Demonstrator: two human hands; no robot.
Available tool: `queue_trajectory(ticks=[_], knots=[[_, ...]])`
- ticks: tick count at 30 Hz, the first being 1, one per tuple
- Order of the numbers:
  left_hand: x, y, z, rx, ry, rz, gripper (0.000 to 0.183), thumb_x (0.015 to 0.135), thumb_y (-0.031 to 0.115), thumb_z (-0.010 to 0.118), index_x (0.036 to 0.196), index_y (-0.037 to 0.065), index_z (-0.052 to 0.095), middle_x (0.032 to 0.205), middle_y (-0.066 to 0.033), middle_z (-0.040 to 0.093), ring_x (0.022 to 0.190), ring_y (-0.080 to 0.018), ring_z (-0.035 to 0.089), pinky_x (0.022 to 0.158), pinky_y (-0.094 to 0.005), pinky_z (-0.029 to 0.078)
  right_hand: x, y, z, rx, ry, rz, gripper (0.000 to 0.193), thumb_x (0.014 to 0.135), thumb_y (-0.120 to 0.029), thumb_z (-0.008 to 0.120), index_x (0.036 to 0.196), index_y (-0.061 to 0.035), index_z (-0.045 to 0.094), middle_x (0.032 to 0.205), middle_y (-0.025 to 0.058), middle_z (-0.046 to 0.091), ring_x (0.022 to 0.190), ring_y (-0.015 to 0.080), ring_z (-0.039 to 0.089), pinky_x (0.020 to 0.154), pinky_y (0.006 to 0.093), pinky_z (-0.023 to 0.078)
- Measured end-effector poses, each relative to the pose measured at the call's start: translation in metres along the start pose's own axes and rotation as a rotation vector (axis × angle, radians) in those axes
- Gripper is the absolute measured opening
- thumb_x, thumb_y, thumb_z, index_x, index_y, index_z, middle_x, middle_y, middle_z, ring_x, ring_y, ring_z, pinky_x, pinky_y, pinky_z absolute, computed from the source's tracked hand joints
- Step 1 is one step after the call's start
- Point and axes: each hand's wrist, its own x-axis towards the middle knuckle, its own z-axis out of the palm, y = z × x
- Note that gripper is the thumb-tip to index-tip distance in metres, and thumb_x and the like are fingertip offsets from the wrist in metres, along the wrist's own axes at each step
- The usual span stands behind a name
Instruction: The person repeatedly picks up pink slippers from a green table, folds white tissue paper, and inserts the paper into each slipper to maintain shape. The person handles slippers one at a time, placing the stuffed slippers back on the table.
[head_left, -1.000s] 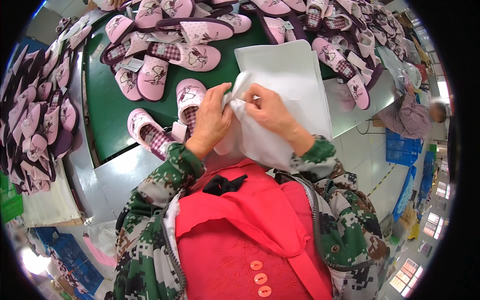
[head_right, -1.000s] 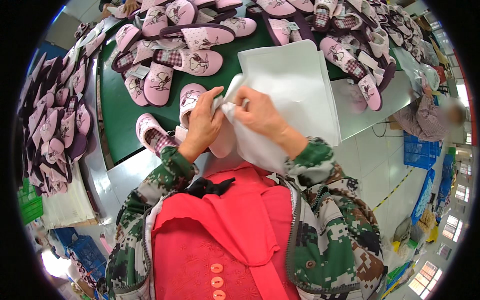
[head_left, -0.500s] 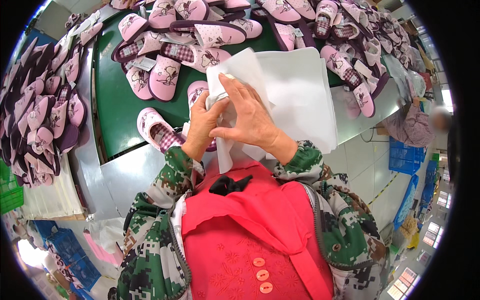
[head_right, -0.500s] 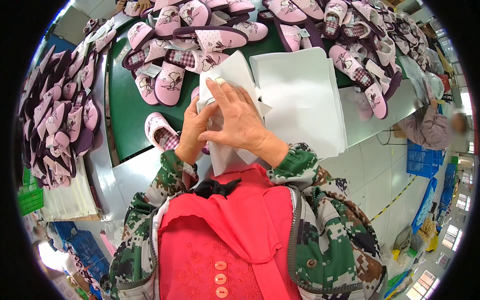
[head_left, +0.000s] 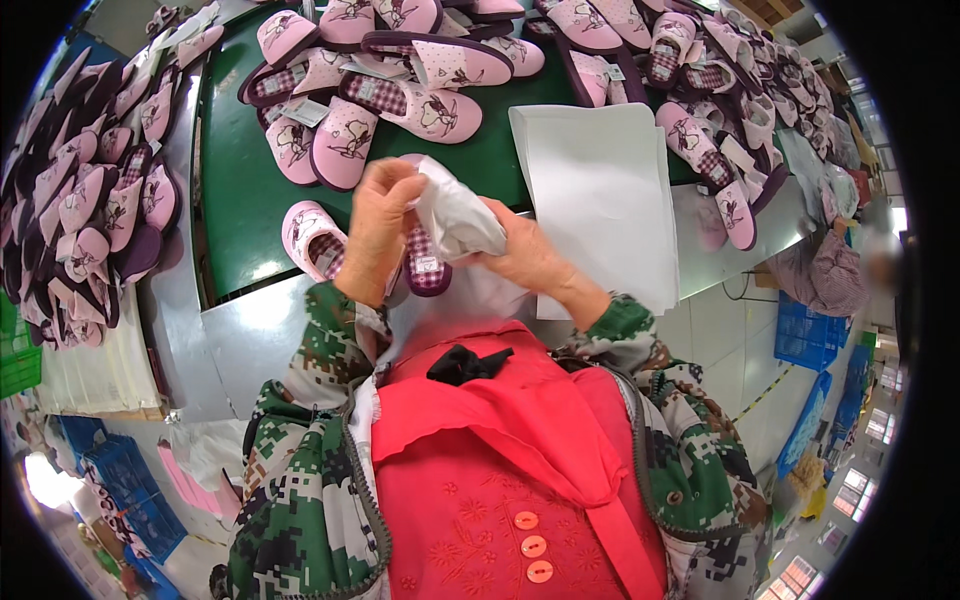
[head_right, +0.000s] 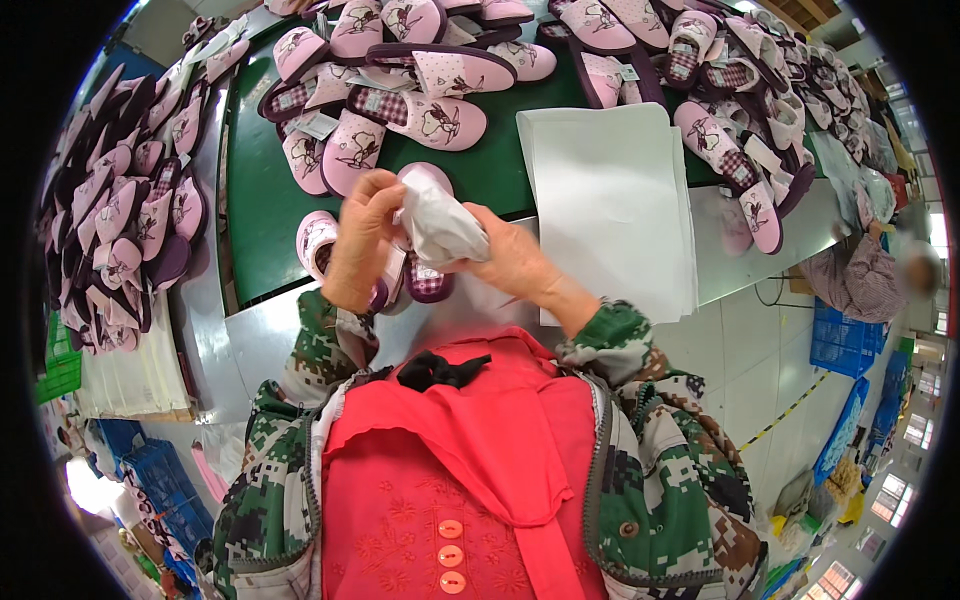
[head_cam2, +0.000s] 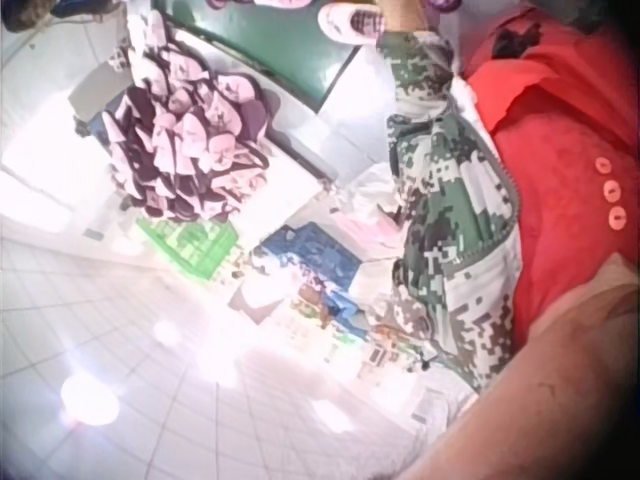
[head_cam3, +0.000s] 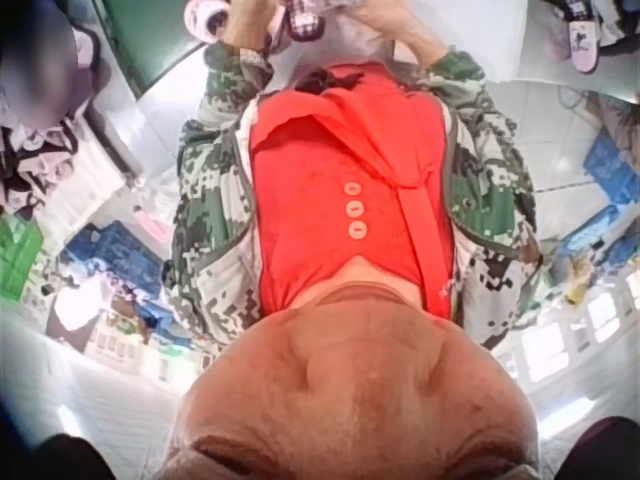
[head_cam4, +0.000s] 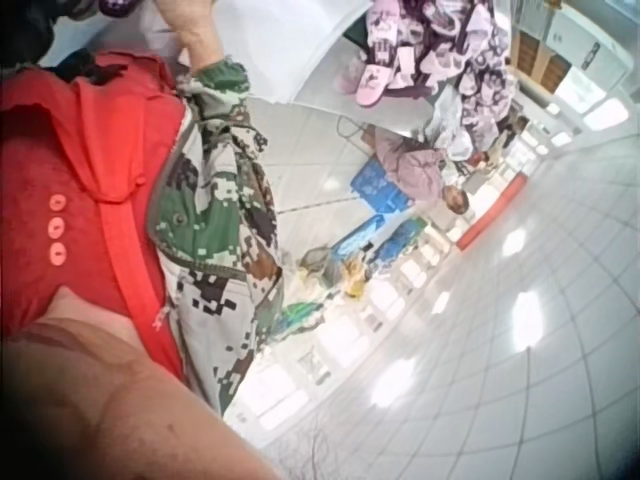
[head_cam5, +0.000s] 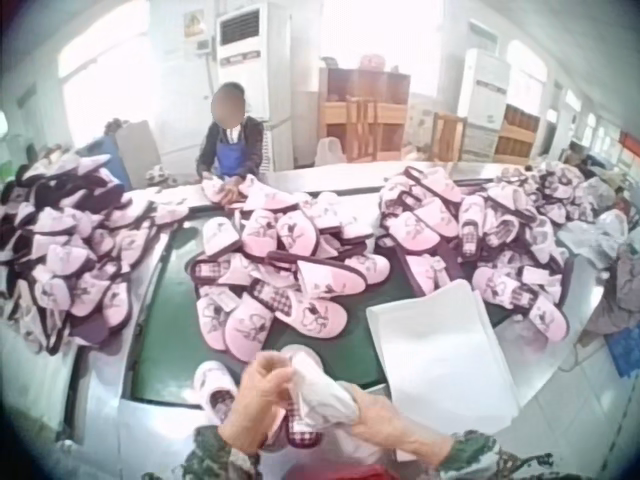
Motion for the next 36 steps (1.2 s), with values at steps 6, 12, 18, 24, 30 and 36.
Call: queue_trajectory(ticks=[6, 12, 18, 24, 30, 36], knots=[[-0.013, 0.027, 0.019, 1.141, -0.506, 0.125, 0.076, 0.064, 0.033, 0.075, 0.126, 0.003, 0.042, 0.104, -0.0165, 0.060, 0.099, -0.0237, 0.058, 0.084, -0.0330, 0.045, 0.003, -0.023, -0.011, -0.603, -0.014, -0.303, 0.041, 0.063, -0.009, 0.067, 0.101, -0.0126, 0.053, 0.089, 0.0087, 0.055, 0.080, 0.0303, 0.059, 0.068, 0.0390, 0.047], [-0.021, -0.005, 0.006, 0.593, -0.514, -0.138, 0.078, 0.062, 0.023, 0.076, 0.127, 0.001, 0.039, 0.107, -0.0095, 0.055, 0.096, -0.0175, 0.054, 0.084, -0.0302, 0.044, 0.017, -0.019, -0.003, -0.272, 0.355, -0.547, 0.040, 0.054, -0.016, 0.074, 0.092, -0.0096, 0.061, 0.103, 0.0124, 0.053, 0.100, 0.0313, 0.051, 0.085, 0.0388, 0.043], [-0.028, -0.013, 0.016, 0.452, -0.391, -0.068, 0.086, 0.062, 0.023, 0.075, 0.133, -0.001, 0.032, 0.122, -0.0151, 0.047, 0.110, -0.0226, 0.049, 0.093, -0.0321, 0.040, 0.012, -0.006, 0.006, 0.135, 0.280, -0.487, 0.040, 0.056, -0.016, 0.073, 0.092, -0.0076, 0.061, 0.099, 0.0129, 0.055, 0.098, 0.0323, 0.051, 0.089, 0.0392, 0.040], [-0.030, -0.012, -0.007, 0.239, -0.436, -0.195, 0.072, 0.067, 0.027, 0.071, 0.126, -0.002, 0.041, 0.116, -0.0101, 0.051, 0.103, -0.0177, 0.053, 0.084, -0.0279, 0.045, 0.004, -0.028, -0.004, 0.317, -0.047, -0.352, 0.042, 0.064, -0.008, 0.059, 0.106, -0.0063, 0.056, 0.111, 0.0082, 0.054, 0.106, 0.0264, 0.045, 0.094, 0.0361, 0.037], [-0.041, -0.026, 0.020, -0.224, -0.264, -0.338, 0.058, 0.083, 0.036, 0.060, 0.128, 0.007, 0.038, 0.113, -0.0053, 0.052, 0.096, -0.0171, 0.056, 0.080, -0.0278, 0.049, -0.003, -0.047, 0.007, 0.473, 0.471, -0.281, 0.033, 0.067, -0.010, 0.059, 0.100, -0.0040, 0.057, 0.100, 0.0125, 0.052, 0.096, 0.0288, 0.050, 0.087, 0.0341, 0.041], [-0.041, -0.054, 0.002, -0.559, -0.362, -0.472, 0.035, 0.089, 0.033, 0.054, 0.117, 0.012, 0.046, 0.105, -0.0024, 0.054, 0.092, -0.0148, 0.054, 0.080, -0.0294, 0.046, 0.013, -0.046, 0.006, -0.029, 0.705, -0.574, 0.041, 0.072, -0.028, 0.055, 0.105, -0.0055, 0.057, 0.105, 0.0144, 0.056, 0.101, 0.0323, 0.050, 0.091, 0.0414, 0.037]])
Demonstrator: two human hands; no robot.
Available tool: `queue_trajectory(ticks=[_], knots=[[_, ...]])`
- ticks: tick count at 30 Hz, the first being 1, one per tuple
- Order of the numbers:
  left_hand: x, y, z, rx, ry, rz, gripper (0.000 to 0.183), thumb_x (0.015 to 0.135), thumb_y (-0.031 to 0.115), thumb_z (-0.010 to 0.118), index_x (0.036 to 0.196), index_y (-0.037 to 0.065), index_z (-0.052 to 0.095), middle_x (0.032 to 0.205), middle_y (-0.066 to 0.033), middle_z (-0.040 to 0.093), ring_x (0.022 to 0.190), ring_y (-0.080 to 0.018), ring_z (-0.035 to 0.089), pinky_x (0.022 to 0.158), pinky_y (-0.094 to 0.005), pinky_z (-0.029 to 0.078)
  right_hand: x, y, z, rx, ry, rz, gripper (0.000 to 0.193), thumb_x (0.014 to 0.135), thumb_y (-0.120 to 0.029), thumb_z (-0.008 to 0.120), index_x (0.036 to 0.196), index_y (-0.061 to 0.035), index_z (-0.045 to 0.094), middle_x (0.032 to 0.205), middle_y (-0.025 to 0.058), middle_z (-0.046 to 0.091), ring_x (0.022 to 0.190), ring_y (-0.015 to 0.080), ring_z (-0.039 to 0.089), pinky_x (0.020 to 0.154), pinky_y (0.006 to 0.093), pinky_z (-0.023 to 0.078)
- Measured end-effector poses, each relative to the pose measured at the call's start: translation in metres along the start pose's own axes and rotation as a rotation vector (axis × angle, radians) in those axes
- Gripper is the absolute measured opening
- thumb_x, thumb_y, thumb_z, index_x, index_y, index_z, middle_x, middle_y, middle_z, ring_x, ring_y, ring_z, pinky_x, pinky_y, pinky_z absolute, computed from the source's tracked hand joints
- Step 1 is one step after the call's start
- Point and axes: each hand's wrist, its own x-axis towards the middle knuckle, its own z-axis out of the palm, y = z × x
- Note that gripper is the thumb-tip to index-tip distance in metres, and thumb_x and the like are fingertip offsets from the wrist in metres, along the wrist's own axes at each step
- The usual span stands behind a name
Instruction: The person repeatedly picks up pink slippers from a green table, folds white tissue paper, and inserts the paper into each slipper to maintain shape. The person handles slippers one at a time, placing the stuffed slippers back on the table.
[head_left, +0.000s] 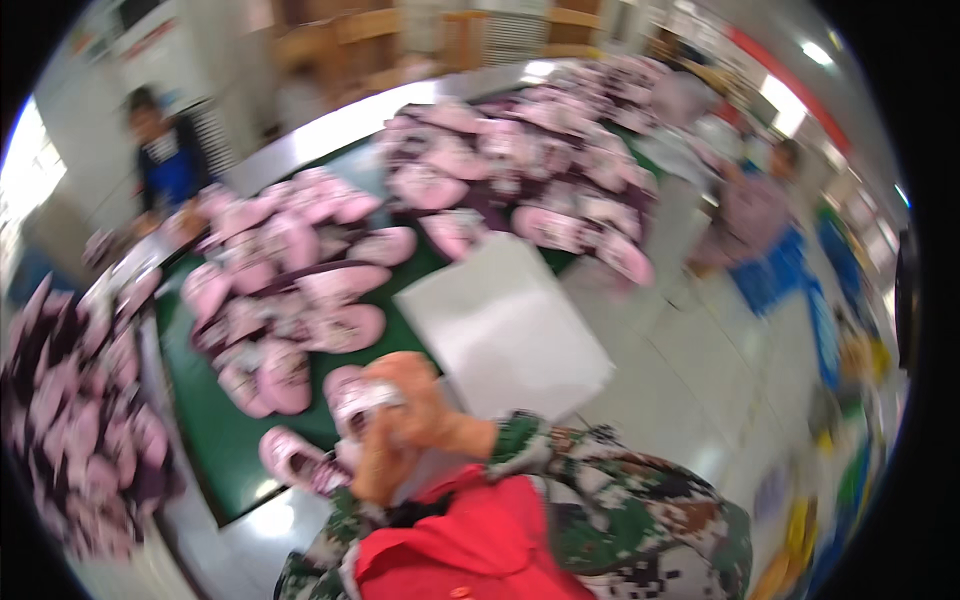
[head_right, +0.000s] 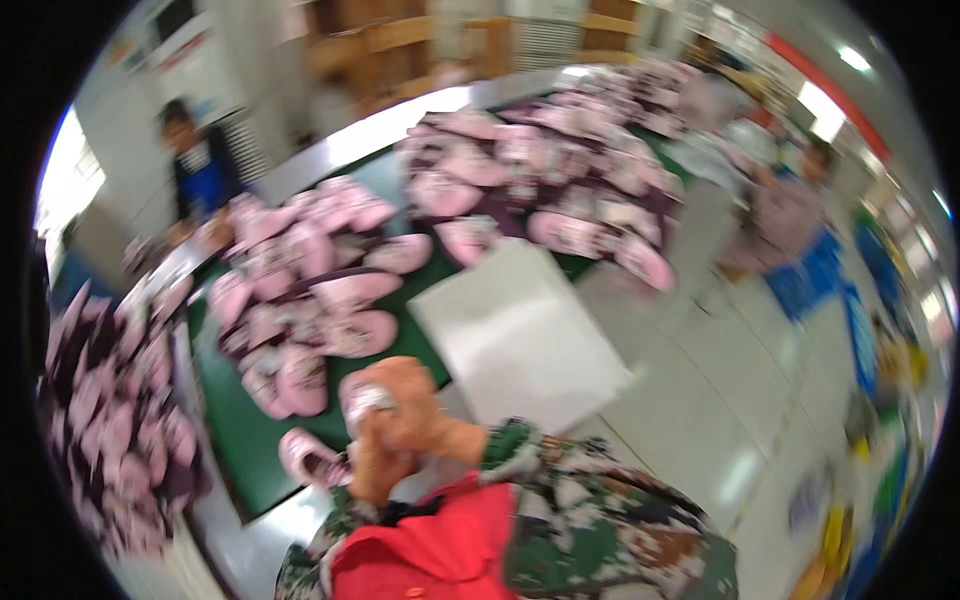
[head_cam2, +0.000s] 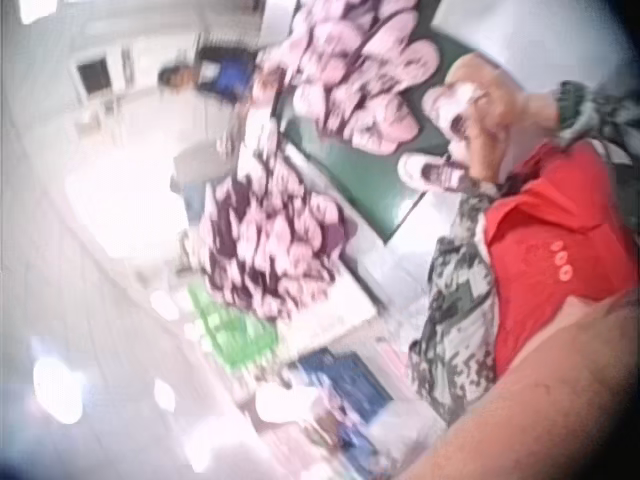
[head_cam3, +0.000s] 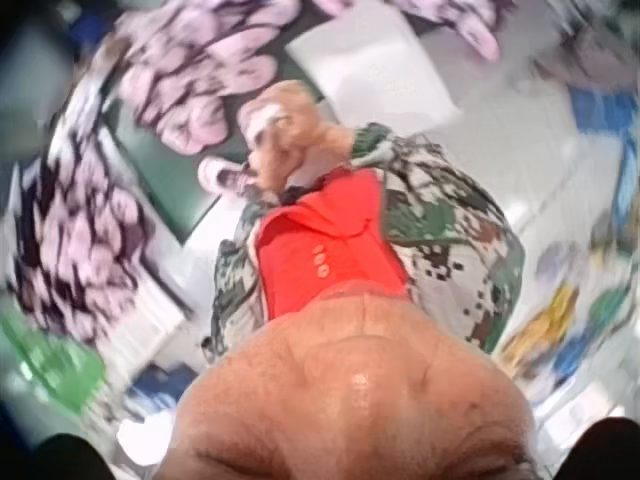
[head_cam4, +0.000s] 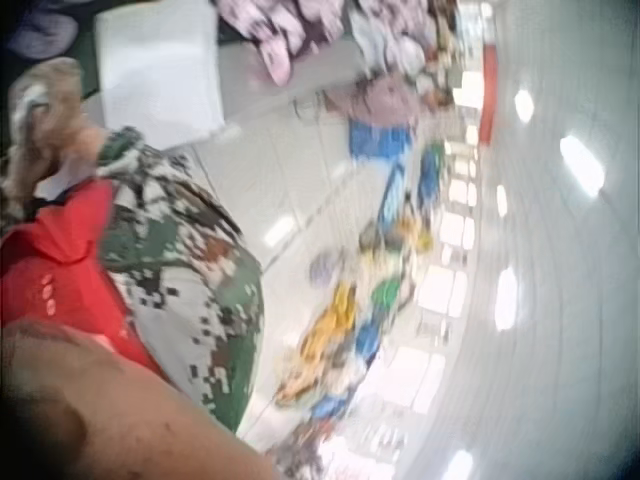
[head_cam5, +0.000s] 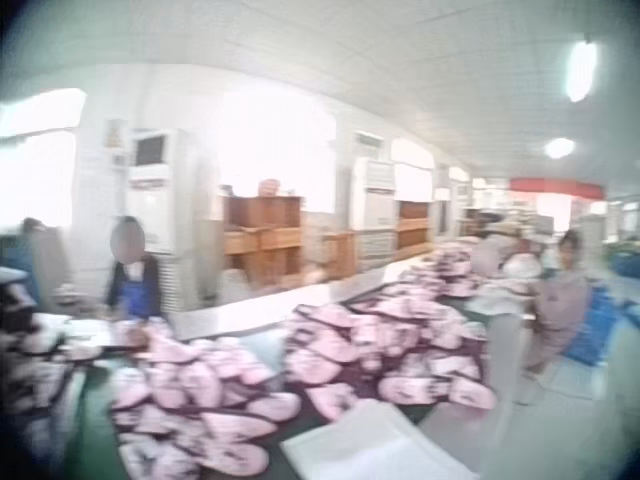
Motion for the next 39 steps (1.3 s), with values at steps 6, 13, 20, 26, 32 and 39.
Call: queue_trajectory(ticks=[6, 13, 20, 26, 32, 39], knots=[[-0.007, 0.001, 0.029, 0.316, 0.026, 0.061, 0.041, 0.082, 0.026, 0.065, 0.114, 0.010, 0.045, 0.098, -0.0002, 0.052, 0.083, -0.0115, 0.052, 0.069, -0.0257, 0.045, -0.014, 0.005, 0.011, 0.012, -0.051, 0.047, 0.046, 0.073, -0.039, 0.055, 0.102, -0.0032, 0.057, 0.096, 0.0151, 0.060, 0.087, 0.0341, 0.057, 0.075, 0.0423, 0.045], [-0.033, 0.013, 0.003, 0.541, -0.014, -0.024, 0.047, 0.076, 0.019, 0.072, 0.114, 0.009, 0.046, 0.092, 0.0009, 0.052, 0.074, -0.0092, 0.051, 0.060, -0.0231, 0.042, -0.042, 0.007, 0.003, 0.425, -0.544, 0.334, 0.044, 0.081, -0.021, 0.058, 0.121, -0.0067, 0.047, 0.107, 0.0129, 0.052, 0.096, 0.0234, 0.056, 0.083, 0.0321, 0.045], [-0.044, 0.026, -0.008, 1.492, -0.096, -0.207, 0.047, 0.065, 0.022, 0.073, 0.106, 0.005, 0.058, 0.089, -0.0075, 0.061, 0.081, -0.0154, 0.058, 0.070, -0.0288, 0.048, -0.020, -0.010, -0.016, 0.197, -1.049, 0.212, 0.050, 0.081, -0.033, 0.061, 0.126, -0.0132, 0.049, 0.109, 0.0141, 0.051, 0.096, 0.0274, 0.054, 0.084, 0.0345, 0.045], [-0.052, 0.029, -0.015, 1.439, -0.028, -0.279, 0.049, 0.067, 0.022, 0.072, 0.111, 0.007, 0.058, 0.088, -0.0064, 0.063, 0.078, -0.0136, 0.058, 0.071, -0.0264, 0.046, -0.044, -0.013, -0.018, 0.069, -1.108, 0.170, 0.053, 0.077, -0.042, 0.065, 0.124, -0.0195, 0.052, 0.099, 0.0165, 0.051, 0.090, 0.0307, 0.053, 0.080, 0.0361, 0.045], [-0.060, 0.029, -0.029, 1.025, -0.171, -0.287, 0.045, 0.072, 0.012, 0.068, 0.115, 0.004, 0.056, 0.097, -0.0048, 0.061, 0.091, -0.0110, 0.055, 0.082, -0.0234, 0.043, -0.044, -0.030, -0.019, 0.165, -1.089, 0.329, 0.052, 0.073, -0.036, 0.071, 0.119, -0.0168, 0.057, 0.096, 0.0139, 0.052, 0.089, 0.0273, 0.053, 0.073, 0.0337, 0.048], [-0.064, 0.050, -0.039, 0.663, 0.175, -0.225, 0.030, 0.084, 0.020, 0.063, 0.107, 0.001, 0.057, 0.079, 0.0016, 0.056, 0.066, -0.0063, 0.050, 0.059, -0.0205, 0.044, -0.070, 0.012, -0.015, 0.171, -0.621, 0.510, 0.043, 0.071, -0.021, 0.073, 0.113, -0.0145, 0.062, 0.088, 0.0090, 0.053, 0.079, 0.0196, 0.055, 0.069, 0.0295, 0.048]])
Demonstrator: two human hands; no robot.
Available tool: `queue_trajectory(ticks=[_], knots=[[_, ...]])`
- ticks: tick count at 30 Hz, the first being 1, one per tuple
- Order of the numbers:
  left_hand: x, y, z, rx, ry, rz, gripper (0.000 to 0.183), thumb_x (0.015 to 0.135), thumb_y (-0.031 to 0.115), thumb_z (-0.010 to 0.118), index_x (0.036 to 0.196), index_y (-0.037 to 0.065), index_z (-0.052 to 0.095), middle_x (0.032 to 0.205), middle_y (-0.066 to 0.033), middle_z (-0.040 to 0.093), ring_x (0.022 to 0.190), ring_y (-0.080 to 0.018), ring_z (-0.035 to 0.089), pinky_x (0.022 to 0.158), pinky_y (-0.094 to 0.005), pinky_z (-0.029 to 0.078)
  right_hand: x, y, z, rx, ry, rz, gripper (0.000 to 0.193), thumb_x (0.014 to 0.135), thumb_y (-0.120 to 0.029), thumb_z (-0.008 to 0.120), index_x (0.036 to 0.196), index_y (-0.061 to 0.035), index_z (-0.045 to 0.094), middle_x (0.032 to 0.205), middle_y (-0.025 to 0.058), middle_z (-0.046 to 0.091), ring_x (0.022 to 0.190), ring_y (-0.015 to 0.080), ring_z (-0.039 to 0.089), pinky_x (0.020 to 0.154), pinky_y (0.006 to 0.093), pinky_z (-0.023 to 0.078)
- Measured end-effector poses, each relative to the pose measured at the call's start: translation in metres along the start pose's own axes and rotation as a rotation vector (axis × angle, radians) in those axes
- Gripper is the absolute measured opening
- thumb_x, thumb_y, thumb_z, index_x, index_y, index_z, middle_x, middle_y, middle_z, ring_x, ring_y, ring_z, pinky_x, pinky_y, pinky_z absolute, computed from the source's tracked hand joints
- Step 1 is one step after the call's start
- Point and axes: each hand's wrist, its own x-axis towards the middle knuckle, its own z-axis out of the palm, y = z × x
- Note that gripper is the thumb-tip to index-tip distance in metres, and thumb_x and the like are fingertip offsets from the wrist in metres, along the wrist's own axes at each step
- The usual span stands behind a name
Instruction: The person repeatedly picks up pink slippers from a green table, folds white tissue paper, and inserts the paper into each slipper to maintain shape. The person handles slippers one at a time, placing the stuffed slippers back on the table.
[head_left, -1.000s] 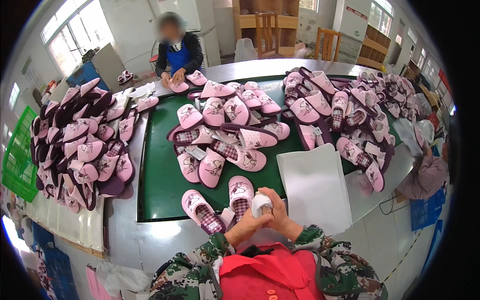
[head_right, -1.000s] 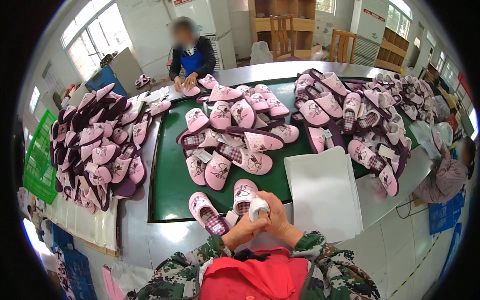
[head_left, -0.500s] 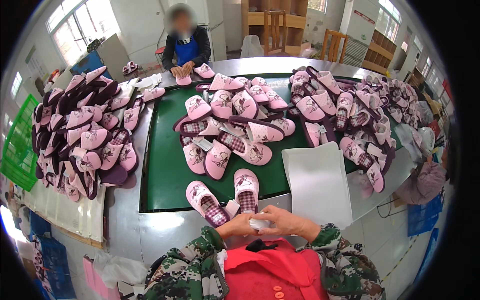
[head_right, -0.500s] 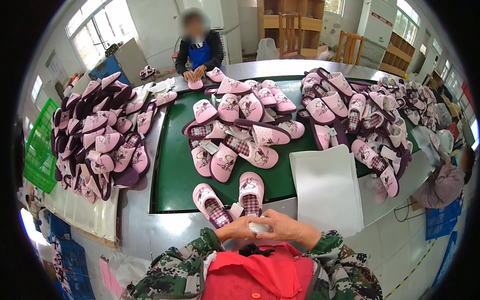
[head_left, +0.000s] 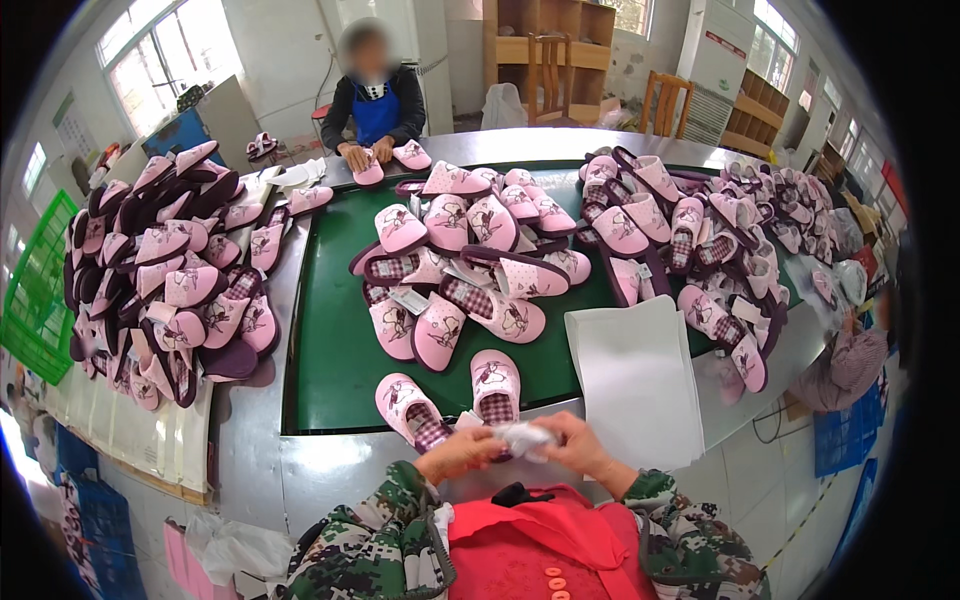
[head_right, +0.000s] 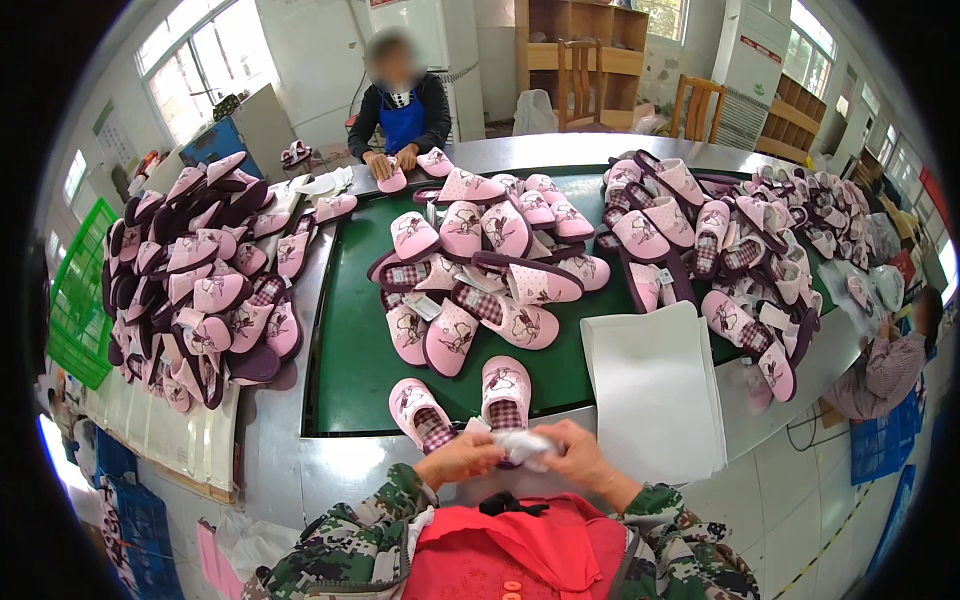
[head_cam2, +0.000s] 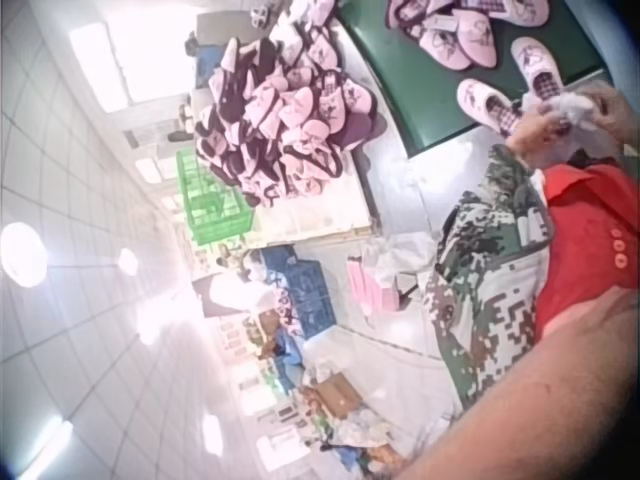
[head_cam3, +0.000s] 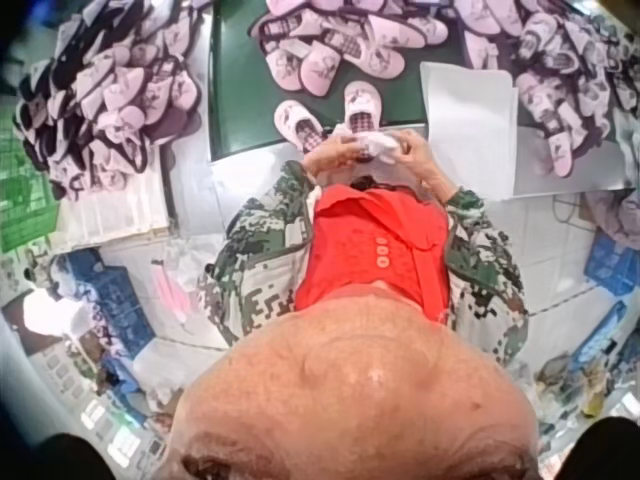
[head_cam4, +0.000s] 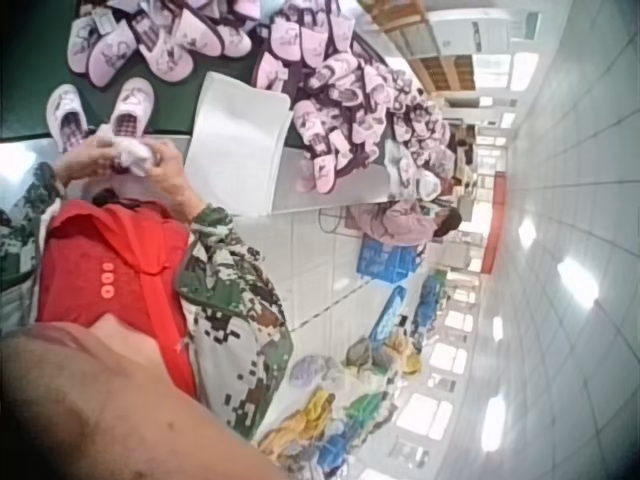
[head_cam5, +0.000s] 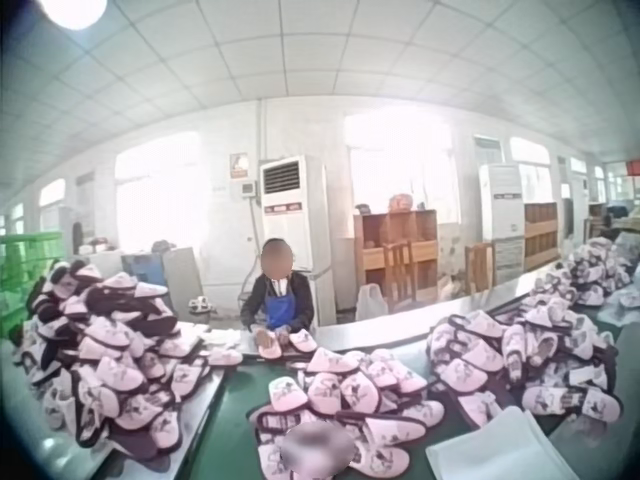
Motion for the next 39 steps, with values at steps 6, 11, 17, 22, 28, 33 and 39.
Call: queue_trajectory(ticks=[6, 11, 17, 22, 28, 33, 39], knots=[[0.033, 0.012, -0.033, 1.143, 0.737, 0.680, 0.048, 0.073, 0.020, 0.068, 0.114, 0.005, 0.049, 0.088, -0.0141, 0.053, 0.074, -0.0303, 0.056, 0.066, -0.0382, 0.047, 0.036, 0.022, 0.023, -0.010, 0.161, 0.011, 0.041, 0.072, -0.020, 0.071, 0.110, -0.0115, 0.062, 0.084, 0.0057, 0.050, 0.073, 0.0148, 0.053, 0.066, 0.0266, 0.045], [0.064, 0.005, -0.054, 1.327, 0.731, 0.329, 0.068, 0.070, 0.023, 0.064, 0.131, 0.016, 0.035, 0.102, -0.0197, 0.050, 0.092, -0.0406, 0.056, 0.079, -0.0461, 0.047, 0.047, 0.044, 0.050, -0.199, 0.136, -0.014, 0.042, 0.067, -0.026, 0.073, 0.107, -0.0172, 0.064, 0.089, 0.0128, 0.055, 0.082, 0.0269, 0.056, 0.075, 0.0340, 0.046], [0.080, 0.007, -0.051, 1.347, 0.614, 0.366, 0.071, 0.069, 0.025, 0.057, 0.135, 0.017, 0.031, 0.088, -0.0229, 0.062, 0.080, -0.0400, 0.060, 0.073, -0.0475, 0.048, 0.060, 0.059, 0.030, -0.387, 0.135, -0.090, 0.037, 0.067, -0.021, 0.072, 0.103, -0.0145, 0.063, 0.088, 0.0136, 0.050, 0.082, 0.0291, 0.054, 0.074, 0.0368, 0.046], [0.085, -0.001, -0.016, 1.231, 0.693, 0.289, 0.075, 0.071, 0.025, 0.057, 0.138, 0.014, 0.025, 0.077, -0.0256, 0.062, 0.071, -0.0434, 0.060, 0.068, -0.0511, 0.048, 0.063, 0.037, 0.029, -0.559, 0.195, -0.132, 0.039, 0.064, -0.017, 0.071, 0.102, -0.0154, 0.061, 0.091, 0.0152, 0.049, 0.083, 0.0318, 0.055, 0.071, 0.0388, 0.048], [0.082, -0.010, -0.019, 1.269, 0.651, 0.338, 0.074, 0.071, 0.023, 0.059, 0.136, 0.014, 0.026, 0.076, -0.0274, 0.061, 0.071, -0.0443, 0.060, 0.068, -0.0518, 0.047, 0.059, 0.040, 0.043, -0.539, 0.213, -0.136, 0.038, 0.064, -0.014, 0.070, 0.101, -0.0147, 0.060, 0.096, 0.0159, 0.047, 0.084, 0.0334, 0.054, 0.072, 0.0399, 0.048], [0.082, -0.008, -0.019, 1.220, 0.617, 0.334, 0.074, 0.071, 0.023, 0.060, 0.136, 0.013, 0.027, 0.080, -0.0290, 0.060, 0.076, -0.0445, 0.060, 0.072, -0.0492, 0.048, 0.054, 0.034, 0.050, -0.442, 0.302, -0.176, 0.044, 0.065, -0.011, 0.071, 0.107, -0.0129, 0.058, 0.097, 0.0152, 0.047, 0.085, 0.0334, 0.054, 0.072, 0.0400, 0.048], [0.083, -0.011, -0.026, 1.222, 0.611, 0.340, 0.075, 0.069, 0.021, 0.059, 0.136, 0.017, 0.026, 0.077, -0.0274, 0.061, 0.073, -0.0446, 0.060, 0.071, -0.0510, 0.047, 0.027, 0.025, 0.035, -0.570, 0.298, -0.255, 0.048, 0.066, -0.010, 0.071, 0.111, -0.0107, 0.055, 0.098, 0.0127, 0.047, 0.085, 0.0305, 0.055, 0.070, 0.0389, 0.048]])
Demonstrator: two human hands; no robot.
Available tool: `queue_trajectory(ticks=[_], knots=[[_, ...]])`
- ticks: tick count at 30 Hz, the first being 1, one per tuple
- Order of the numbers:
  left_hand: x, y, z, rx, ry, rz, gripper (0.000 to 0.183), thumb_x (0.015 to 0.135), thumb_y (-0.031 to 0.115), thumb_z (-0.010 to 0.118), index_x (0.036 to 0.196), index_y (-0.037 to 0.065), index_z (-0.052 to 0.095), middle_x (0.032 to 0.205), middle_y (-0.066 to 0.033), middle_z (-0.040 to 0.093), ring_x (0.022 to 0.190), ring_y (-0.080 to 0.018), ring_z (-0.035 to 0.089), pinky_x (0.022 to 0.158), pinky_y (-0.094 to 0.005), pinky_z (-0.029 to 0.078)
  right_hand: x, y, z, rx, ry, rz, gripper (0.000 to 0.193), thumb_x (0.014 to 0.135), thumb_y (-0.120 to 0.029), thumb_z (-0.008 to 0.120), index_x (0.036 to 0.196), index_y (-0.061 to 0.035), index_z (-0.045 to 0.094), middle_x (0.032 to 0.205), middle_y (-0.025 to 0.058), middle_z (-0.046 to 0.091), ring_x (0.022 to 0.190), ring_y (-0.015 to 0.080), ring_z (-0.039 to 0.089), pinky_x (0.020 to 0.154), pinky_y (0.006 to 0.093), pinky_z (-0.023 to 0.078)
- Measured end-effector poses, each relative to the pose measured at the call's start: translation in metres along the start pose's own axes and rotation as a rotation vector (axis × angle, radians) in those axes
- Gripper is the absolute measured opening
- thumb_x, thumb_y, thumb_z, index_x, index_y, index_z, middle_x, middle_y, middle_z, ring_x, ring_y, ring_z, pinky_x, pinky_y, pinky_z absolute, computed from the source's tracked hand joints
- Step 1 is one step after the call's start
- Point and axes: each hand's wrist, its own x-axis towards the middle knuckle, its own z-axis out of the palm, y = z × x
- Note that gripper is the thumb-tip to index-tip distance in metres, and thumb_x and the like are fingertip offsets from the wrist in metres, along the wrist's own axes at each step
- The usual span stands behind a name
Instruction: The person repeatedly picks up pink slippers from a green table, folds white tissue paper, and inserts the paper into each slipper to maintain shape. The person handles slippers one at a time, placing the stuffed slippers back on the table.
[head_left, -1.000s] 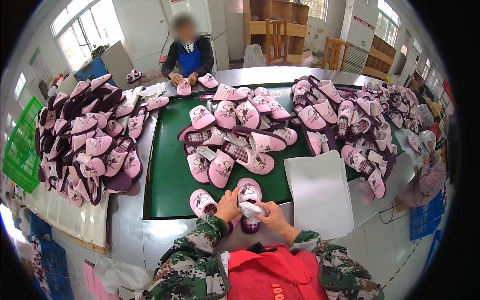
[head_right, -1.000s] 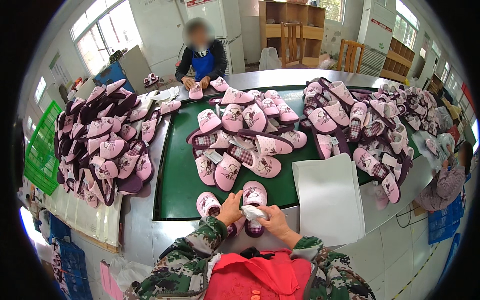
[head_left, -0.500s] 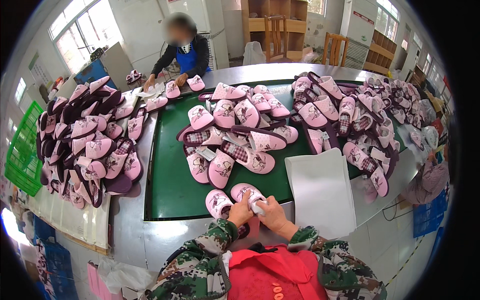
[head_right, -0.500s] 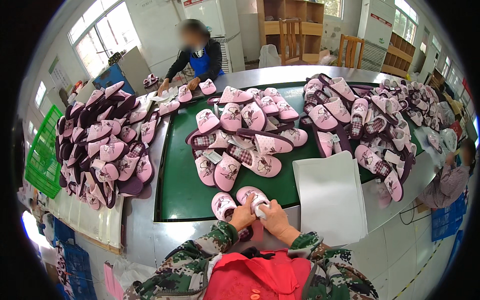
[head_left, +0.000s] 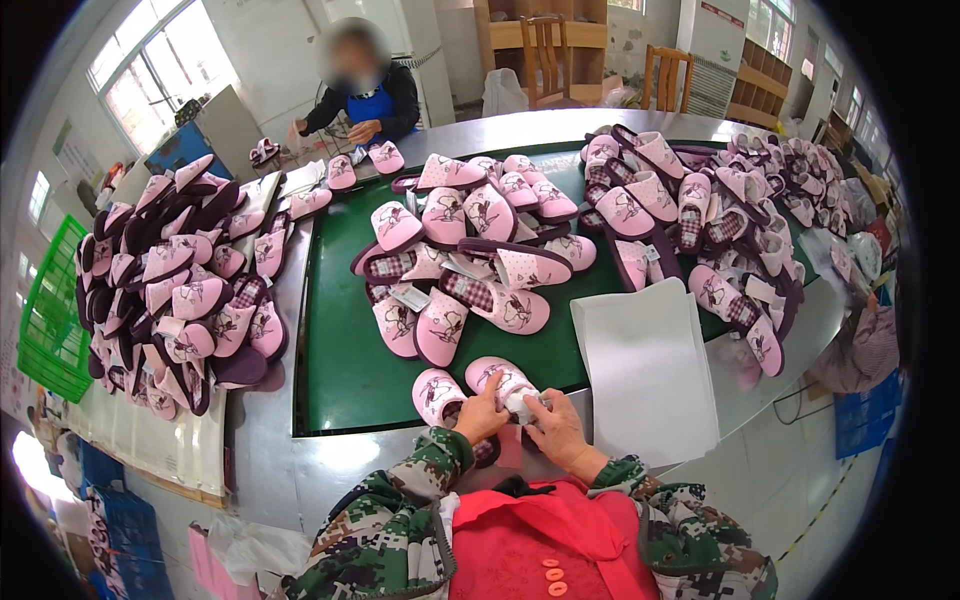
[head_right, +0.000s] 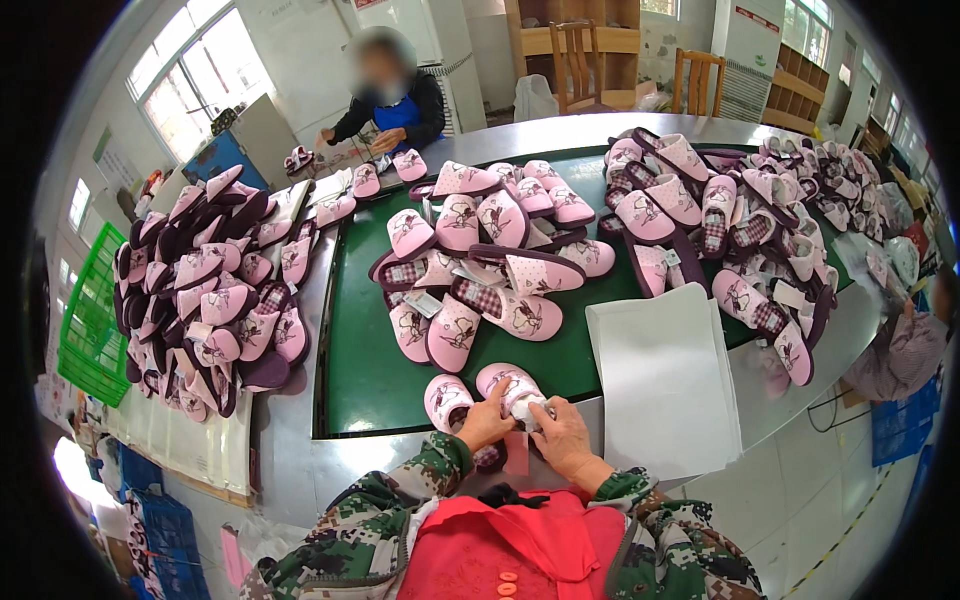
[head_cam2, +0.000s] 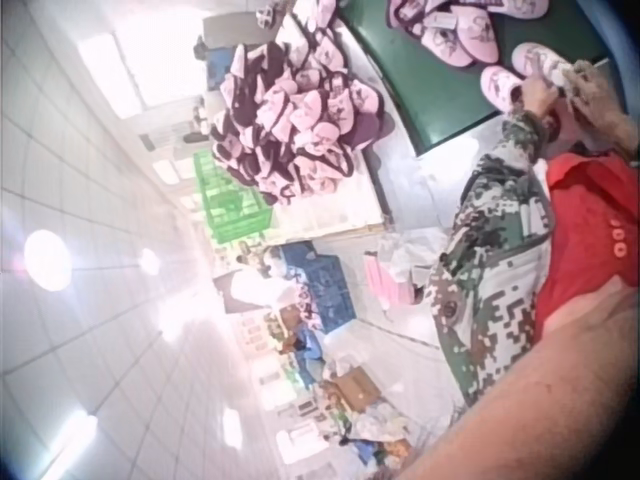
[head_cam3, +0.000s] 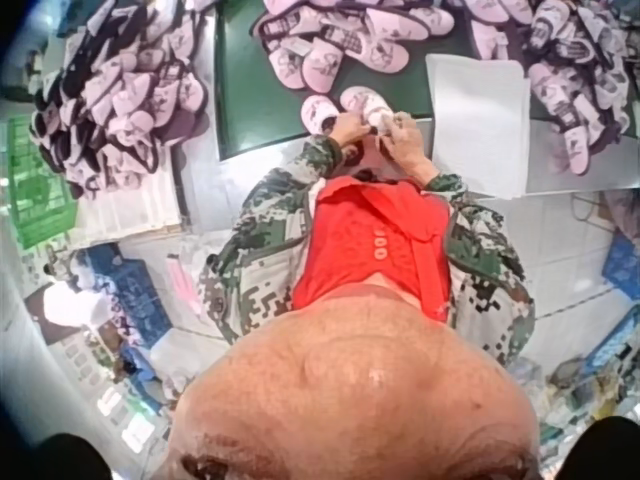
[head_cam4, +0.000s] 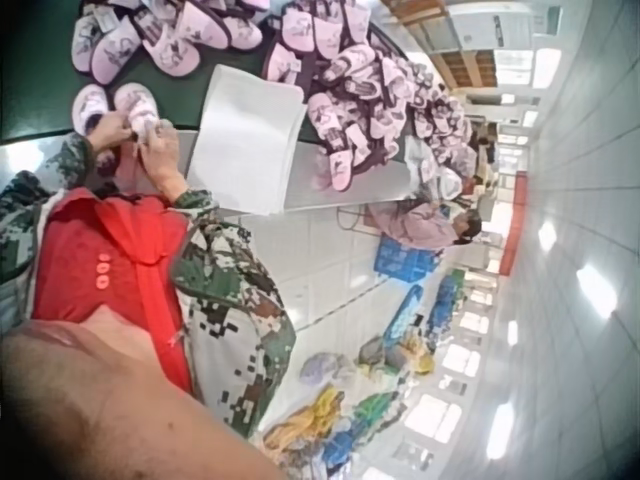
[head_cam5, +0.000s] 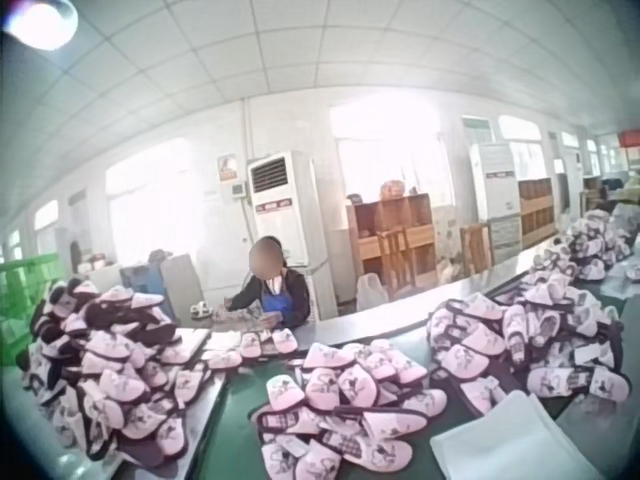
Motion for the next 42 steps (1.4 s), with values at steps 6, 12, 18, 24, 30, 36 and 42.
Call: queue_trajectory(ticks=[6, 12, 18, 24, 30, 36, 42], knots=[[0.000, 0.000, -0.001, -0.005, -0.032, 0.011, 0.074, 0.070, 0.023, 0.058, 0.137, 0.018, 0.025, 0.078, -0.0274, 0.061, 0.073, -0.0444, 0.060, 0.070, -0.0512, 0.048, 0.001, 0.012, 0.014, 0.078, -0.103, 0.056, 0.043, 0.068, -0.008, 0.068, 0.109, -0.0103, 0.055, 0.097, 0.0121, 0.047, 0.082, 0.0296, 0.056, 0.068, 0.0385, 0.048], [-0.002, 0.008, -0.007, 0.022, -0.057, -0.014, 0.074, 0.071, 0.024, 0.058, 0.137, 0.019, 0.025, 0.081, -0.0270, 0.062, 0.075, -0.0442, 0.060, 0.071, -0.0507, 0.048, 0.010, 0.012, 0.033, 0.117, -0.021, 0.025, 0.035, 0.070, -0.008, 0.066, 0.103, -0.0096, 0.056, 0.094, 0.0132, 0.047, 0.080, 0.0316, 0.056, 0.068, 0.0395, 0.048], [-0.002, 0.003, -0.006, 0.038, -0.051, -0.027, 0.074, 0.071, 0.024, 0.058, 0.138, 0.019, 0.025, 0.081, -0.0277, 0.061, 0.076, -0.0438, 0.060, 0.072, -0.0505, 0.047, 0.009, 0.024, 0.036, 0.134, -0.032, -0.120, 0.026, 0.073, -0.004, 0.061, 0.098, -0.0094, 0.058, 0.089, 0.0128, 0.048, 0.078, 0.0317, 0.055, 0.066, 0.0388, 0.048], [0.002, 0.000, -0.005, 0.027, -0.041, -0.019, 0.073, 0.072, 0.024, 0.058, 0.137, 0.019, 0.026, 0.081, -0.0286, 0.061, 0.075, -0.0442, 0.060, 0.071, -0.0506, 0.048, 0.024, 0.018, 0.043, 0.133, 0.016, -0.114, 0.019, 0.076, -0.003, 0.056, 0.095, -0.0077, 0.058, 0.089, 0.0129, 0.050, 0.078, 0.0328, 0.055, 0.066, 0.0392, 0.048], [0.007, -0.012, 0.002, -0.069, -0.024, 0.012, 0.084, 0.068, 0.021, 0.062, 0.141, 0.019, 0.020, 0.082, -0.0270, 0.062, 0.079, -0.0438, 0.060, 0.075, -0.0485, 0.049, -0.009, 0.018, 0.035, 0.152, -0.009, -0.117, 0.041, 0.077, -0.001, 0.050, 0.117, -0.0010, 0.048, 0.118, 0.0219, 0.047, 0.096, 0.0392, 0.054, 0.077, 0.0405, 0.048], [0.004, 0.003, -0.015, 0.015, -0.130, -0.040, 0.083, 0.069, 0.020, 0.060, 0.140, 0.019, 0.017, 0.084, -0.0276, 0.061, 0.079, -0.0448, 0.059, 0.077, -0.0498, 0.046, -0.023, 0.000, 0.028, 0.075, -0.209, -0.110, 0.041, 0.079, -0.001, 0.044, 0.120, 0.0054, 0.042, 0.125, 0.0257, 0.041, 0.108, 0.0384, 0.049, 0.091, 0.0396, 0.042], [0.006, 0.007, -0.014, 0.031, -0.161, -0.043, 0.083, 0.069, 0.018, 0.058, 0.140, 0.021, 0.016, 0.086, -0.0294, 0.061, 0.080, -0.0454, 0.059, 0.077, -0.0485, 0.047, 0.014, 0.013, 0.055, 0.139, -0.320, 0.028, 0.049, 0.076, 0.002, 0.044, 0.124, 0.0053, 0.039, 0.126, 0.0255, 0.040, 0.116, 0.0375, 0.042, 0.097, 0.0413, 0.037]])
